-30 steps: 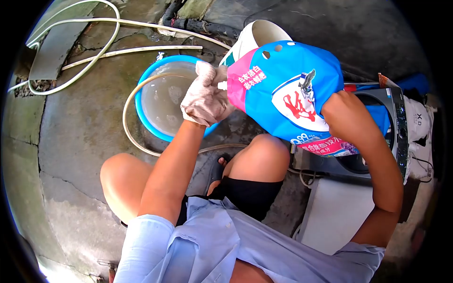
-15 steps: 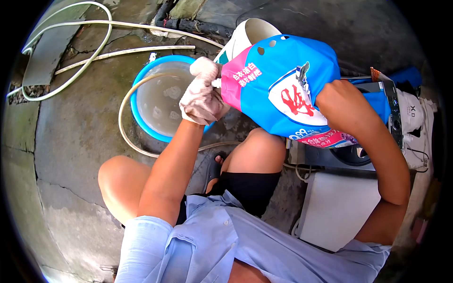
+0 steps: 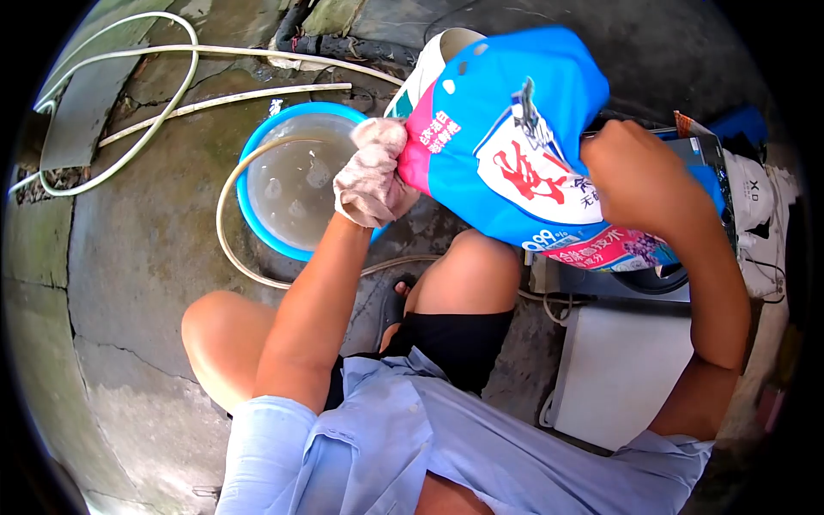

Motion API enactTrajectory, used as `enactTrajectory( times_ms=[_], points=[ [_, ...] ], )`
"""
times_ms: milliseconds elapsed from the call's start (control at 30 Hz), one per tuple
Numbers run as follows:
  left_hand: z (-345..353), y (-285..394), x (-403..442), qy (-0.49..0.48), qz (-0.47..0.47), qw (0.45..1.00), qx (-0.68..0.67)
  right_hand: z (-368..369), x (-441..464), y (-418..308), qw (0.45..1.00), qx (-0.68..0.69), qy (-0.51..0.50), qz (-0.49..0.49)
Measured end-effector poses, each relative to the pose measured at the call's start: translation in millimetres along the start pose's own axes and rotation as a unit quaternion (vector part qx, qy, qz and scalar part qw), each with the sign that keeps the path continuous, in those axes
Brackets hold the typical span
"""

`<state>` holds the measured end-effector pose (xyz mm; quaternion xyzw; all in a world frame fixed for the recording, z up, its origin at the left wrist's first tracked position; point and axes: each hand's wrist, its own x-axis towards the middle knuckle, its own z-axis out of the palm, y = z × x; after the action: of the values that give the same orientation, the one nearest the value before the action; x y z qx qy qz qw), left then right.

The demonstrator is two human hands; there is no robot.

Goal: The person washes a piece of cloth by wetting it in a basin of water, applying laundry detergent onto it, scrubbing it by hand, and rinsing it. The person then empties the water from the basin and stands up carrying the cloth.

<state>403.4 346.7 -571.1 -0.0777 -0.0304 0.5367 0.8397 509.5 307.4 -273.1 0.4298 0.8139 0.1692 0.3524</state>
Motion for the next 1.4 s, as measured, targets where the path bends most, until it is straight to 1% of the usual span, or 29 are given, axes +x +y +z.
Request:
enactTrajectory(
  times_ms=[67,200,300,333,400,433,533,567,600,667,700,733,800,933,1000,1033,1133,1167,1233,1267,1300,1333,1400],
  points=[
    [2.7,0.9,-0.6,-0.022,-0.019,0.999,0.017,0.2,4.8,4.4,0.999,0.023,-0.010,0.020],
    [-7.4,3.3,4.0,-0.023,-0.001,0.999,0.028,-10.8,-3.7,0.2,0.995,0.032,-0.069,0.060],
    [-11.5,10.0,3.8,-0.017,0.009,0.999,0.035,14.2,-7.0,10.8,0.999,0.018,-0.003,0.046],
    [-10.3,12.4,3.4,-0.015,0.013,0.999,0.036,19.8,-8.3,17.3,0.999,0.026,-0.004,0.046],
    [-14.1,19.8,2.9,-0.007,0.021,0.999,0.042,28.8,-13.2,19.1,0.998,0.050,-0.015,0.044],
    [-14.3,24.4,6.4,-0.006,0.027,0.998,0.050,29.0,-13.5,17.2,0.995,0.020,-0.073,0.066],
    [-22.2,35.7,17.5,-0.003,0.046,0.993,0.104,39.7,-21.1,21.5,0.994,0.013,-0.087,0.061],
    [-14.6,39.4,18.2,-0.004,0.054,0.991,0.118,41.1,-22.2,22.9,0.995,0.015,-0.081,0.058],
    [-6.9,40.4,18.5,-0.001,0.052,0.993,0.102,43.1,-24.4,24.3,0.996,0.017,-0.075,0.055],
    [8.5,41.6,5.9,0.003,0.024,1.000,-0.004,45.9,-28.3,25.0,0.997,0.023,-0.058,0.054],
    [9.9,44.4,0.8,-0.020,-0.003,1.000,0.005,47.9,-29.8,25.6,0.997,0.027,-0.047,0.053],
    [5.6,46.2,1.8,-0.025,0.001,1.000,0.013,50.4,-31.9,26.4,0.997,0.031,-0.038,0.052],
    [-5.4,46.2,7.0,-0.035,0.007,0.999,0.030,61.1,-37.1,35.0,0.994,0.082,-0.004,0.066],
    [-11.3,46.2,11.7,-0.094,-0.009,0.995,-0.020,87.9,-50.8,46.7,0.970,0.210,0.095,0.072],
    [1.9,44.0,5.0,-0.126,-0.031,0.991,-0.041,100.3,-59.1,45.7,0.940,0.289,0.103,0.151],
    [14.5,36.7,1.2,0.006,0.031,1.000,-0.001,109.6,-63.8,45.3,0.919,0.329,0.106,0.190],
    [10.2,37.3,5.4,-0.097,-0.029,0.985,-0.139,187.7,-79.2,50.0,0.888,0.310,0.240,0.242],
    [16.9,37.7,4.0,-0.076,-0.054,0.978,-0.189,202.1,-79.1,42.6,0.790,0.490,0.229,0.288],
    [30.6,31.8,5.3,0.021,0.020,0.993,-0.116,266.5,-85.6,31.9,0.726,0.534,0.303,0.309],
    [34.9,31.7,4.4,0.070,0.060,0.993,-0.078,277.6,-83.2,20.8,0.711,0.559,0.325,0.278],
    [34.8,32.8,4.7,0.066,0.062,0.995,-0.041,295.3,-81.4,13.2,0.668,0.597,0.348,0.275],
    [35.2,33.3,3.3,0.054,0.063,0.997,-0.007,311.3,-79.7,2.4,0.639,0.591,0.397,0.291],
    [36.0,33.7,1.6,0.041,0.073,0.993,0.077,363.7,-72.6,-18.5,0.471,0.643,0.498,0.342]
  ],
)
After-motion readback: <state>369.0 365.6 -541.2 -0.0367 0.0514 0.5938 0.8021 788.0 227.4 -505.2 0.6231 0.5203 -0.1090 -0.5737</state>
